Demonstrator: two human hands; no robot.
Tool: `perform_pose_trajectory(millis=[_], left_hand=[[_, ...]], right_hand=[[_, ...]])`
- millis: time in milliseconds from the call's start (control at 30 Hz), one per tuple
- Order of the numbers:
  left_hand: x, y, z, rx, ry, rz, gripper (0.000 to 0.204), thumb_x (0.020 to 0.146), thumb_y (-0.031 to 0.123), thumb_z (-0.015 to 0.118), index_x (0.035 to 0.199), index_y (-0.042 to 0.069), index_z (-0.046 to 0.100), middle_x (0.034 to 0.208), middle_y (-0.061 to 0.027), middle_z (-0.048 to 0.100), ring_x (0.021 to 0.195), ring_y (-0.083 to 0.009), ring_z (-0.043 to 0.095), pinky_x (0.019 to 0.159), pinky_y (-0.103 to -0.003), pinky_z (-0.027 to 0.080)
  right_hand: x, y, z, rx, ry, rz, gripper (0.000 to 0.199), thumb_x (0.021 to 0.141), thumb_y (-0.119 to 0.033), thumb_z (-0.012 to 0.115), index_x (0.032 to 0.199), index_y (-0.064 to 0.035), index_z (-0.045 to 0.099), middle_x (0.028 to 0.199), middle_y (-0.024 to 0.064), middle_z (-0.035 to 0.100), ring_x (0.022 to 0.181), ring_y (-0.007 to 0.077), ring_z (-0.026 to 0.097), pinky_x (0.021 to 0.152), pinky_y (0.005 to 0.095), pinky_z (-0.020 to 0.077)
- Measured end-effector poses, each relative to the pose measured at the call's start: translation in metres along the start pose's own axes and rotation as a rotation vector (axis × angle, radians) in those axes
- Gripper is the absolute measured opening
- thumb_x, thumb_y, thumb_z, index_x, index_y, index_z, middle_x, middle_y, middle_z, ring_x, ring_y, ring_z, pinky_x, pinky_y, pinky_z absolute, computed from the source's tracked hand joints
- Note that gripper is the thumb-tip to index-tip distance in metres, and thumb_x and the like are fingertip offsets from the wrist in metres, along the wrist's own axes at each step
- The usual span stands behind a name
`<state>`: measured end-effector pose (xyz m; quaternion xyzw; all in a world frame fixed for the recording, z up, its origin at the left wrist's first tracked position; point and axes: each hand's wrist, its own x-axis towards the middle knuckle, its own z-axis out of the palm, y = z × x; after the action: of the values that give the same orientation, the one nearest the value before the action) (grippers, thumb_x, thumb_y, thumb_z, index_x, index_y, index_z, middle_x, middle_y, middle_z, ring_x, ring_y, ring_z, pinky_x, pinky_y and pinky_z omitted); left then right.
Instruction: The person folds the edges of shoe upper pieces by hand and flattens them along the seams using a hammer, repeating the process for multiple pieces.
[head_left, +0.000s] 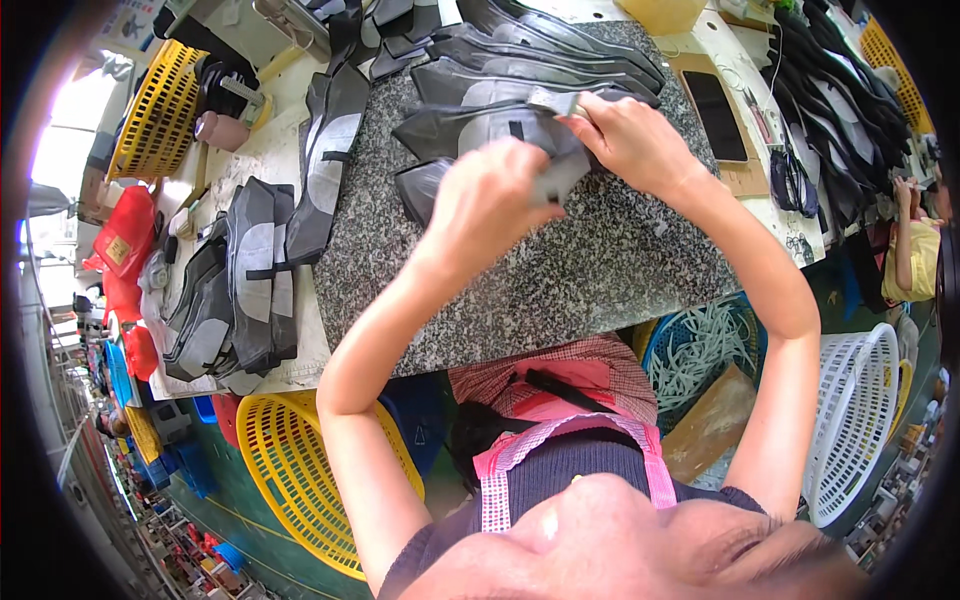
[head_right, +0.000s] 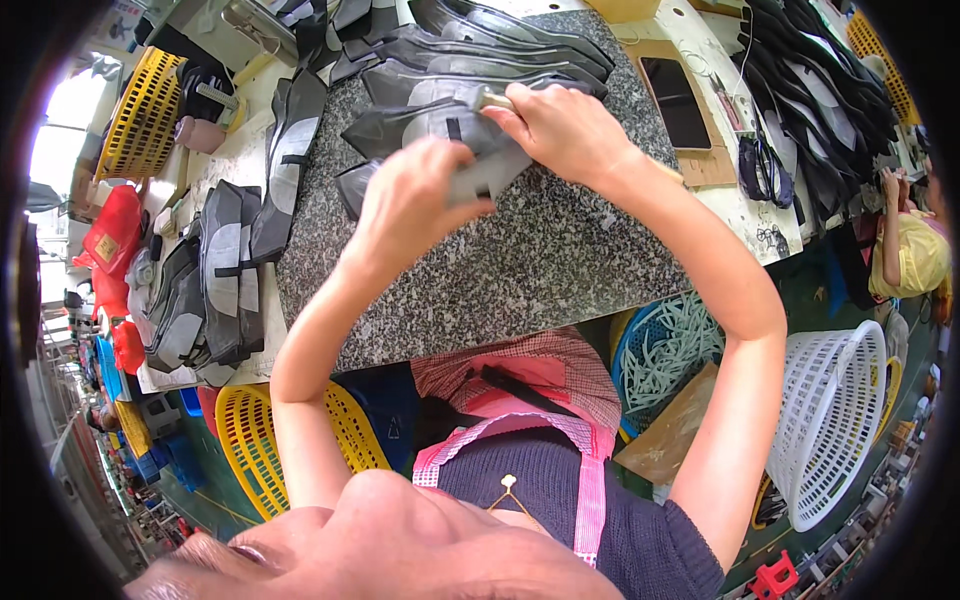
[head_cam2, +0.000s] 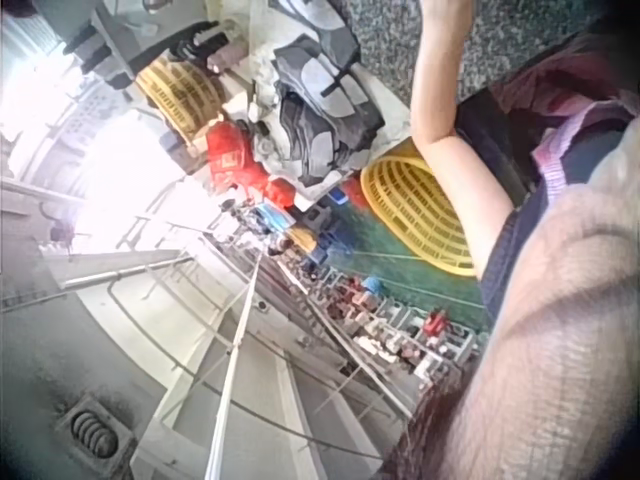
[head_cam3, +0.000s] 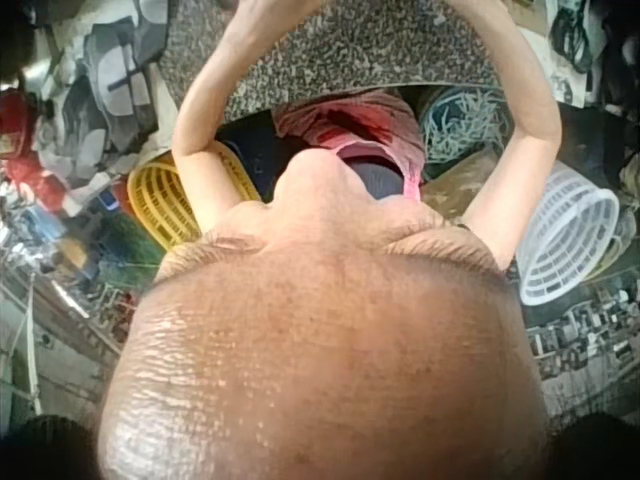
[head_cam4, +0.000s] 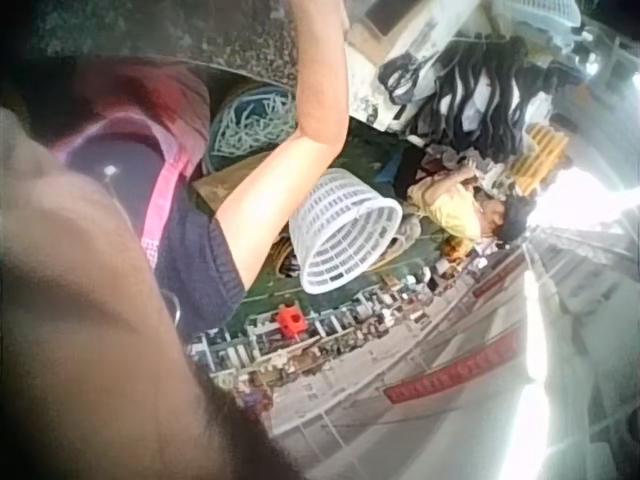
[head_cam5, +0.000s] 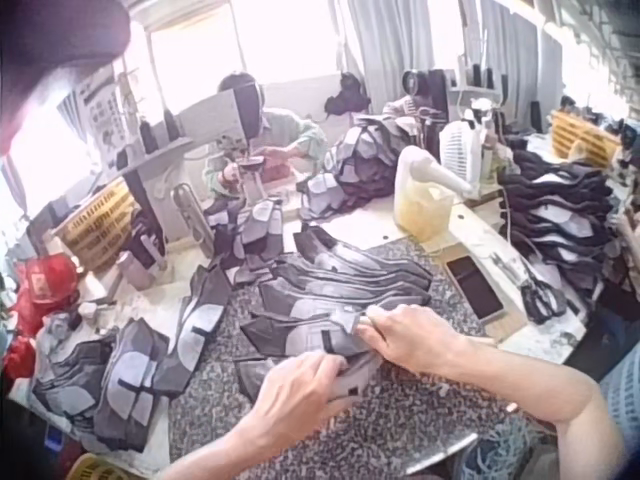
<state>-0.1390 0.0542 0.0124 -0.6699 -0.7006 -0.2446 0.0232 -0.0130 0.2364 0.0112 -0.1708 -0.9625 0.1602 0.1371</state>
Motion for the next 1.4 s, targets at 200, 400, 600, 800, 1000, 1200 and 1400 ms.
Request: perform_pose_trajectory(millis=[200,400,600,800,1000,1200,1400], left_hand=[[-0.056,0.091,-0.015,-0.399,-0.331,0.101,0.044,0.077,0.034,0.08,0.105,0.007,0.059,0.089,-0.0106,0.059,0.084,-0.029,0.065,0.07,-0.041,0.053],[-0.102,0.05,-0.02,-0.28,-0.444,-0.214,0.05,0.077,0.033,0.082,0.111,0.004,0.061,0.095,-0.0141,0.061,0.095,-0.0345,0.06,0.082,-0.042,0.049],[-0.076,0.052,0.008,-0.456,-0.368,-0.249,0.044,0.083,0.028,0.078,0.115,0.003,0.063,0.098,-0.0118,0.064,0.093,-0.0302,0.061,0.083,-0.041,0.049],[-0.027,0.073,0.049,-0.559,-0.443,-0.273,0.038,0.085,0.019,0.075,0.12,0.003,0.069,0.085,-0.0113,0.07,0.086,-0.0249,0.063,0.081,-0.037,0.051],[-0.007,0.072,0.049,-0.617,-0.527,-0.357,0.022,0.087,0.016,0.074,0.104,0.004,0.076,0.084,-0.0124,0.07,0.081,-0.0223,0.062,0.074,-0.036,0.051],[-0.018,0.067,0.058,-0.533,-0.443,-0.193,0.014,0.084,0.01,0.073,0.097,0.005,0.077,0.08,-0.0076,0.068,0.079,-0.0226,0.058,0.074,-0.037,0.049],[-0.03,0.07,0.059,-0.265,-0.242,0.146,0.015,0.077,0.008,0.074,0.091,0.009,0.075,0.088,0.0002,0.067,0.089,-0.0191,0.055,0.079,-0.035,0.042]], right_hand=[[-0.004,0.014,-0.004,-0.013,0.06,-0.019,0.045,0.102,-0.047,0.047,0.092,-0.0039,0.058,0.077,0.0205,0.068,0.078,0.0411,0.068,0.065,0.0521,0.054],[-0.091,-0.014,-0.042,0.424,-0.048,0.113,0.03,0.102,-0.026,0.05,0.115,-0.0038,0.064,0.072,0.0169,0.065,0.065,0.0304,0.067,0.059,0.0399,0.0494],[-0.176,-0.02,-0.055,0.587,-0.238,0.335,0.031,0.101,-0.024,0.051,0.12,-0.0035,0.066,0.079,0.0196,0.066,0.071,0.0362,0.065,0.064,0.0389,0.0501],[-0.204,-0.031,-0.053,0.632,-0.378,0.564,0.023,0.1,-0.022,0.057,0.104,-0.0004,0.062,0.069,0.0219,0.058,0.064,0.0436,0.056,0.056,0.0412,0.0453],[-0.208,-0.034,-0.053,0.713,-0.312,0.589,0.018,0.098,-0.019,0.059,0.096,-0.0004,0.057,0.07,0.0244,0.057,0.07,0.0462,0.058,0.056,0.0429,0.0452],[-0.217,-0.017,-0.042,0.707,-0.391,0.545,0.029,0.098,-0.023,0.06,0.115,0.0011,0.062,0.062,0.0175,0.051,0.053,0.0188,0.05,0.056,0.0368,0.0418],[-0.191,-0.015,-0.061,0.683,-0.249,0.529,0.024,0.098,-0.018,0.059,0.111,0.0018,0.062,0.062,0.017,0.051,0.055,0.0193,0.042,0.056,0.0356,0.0425]])
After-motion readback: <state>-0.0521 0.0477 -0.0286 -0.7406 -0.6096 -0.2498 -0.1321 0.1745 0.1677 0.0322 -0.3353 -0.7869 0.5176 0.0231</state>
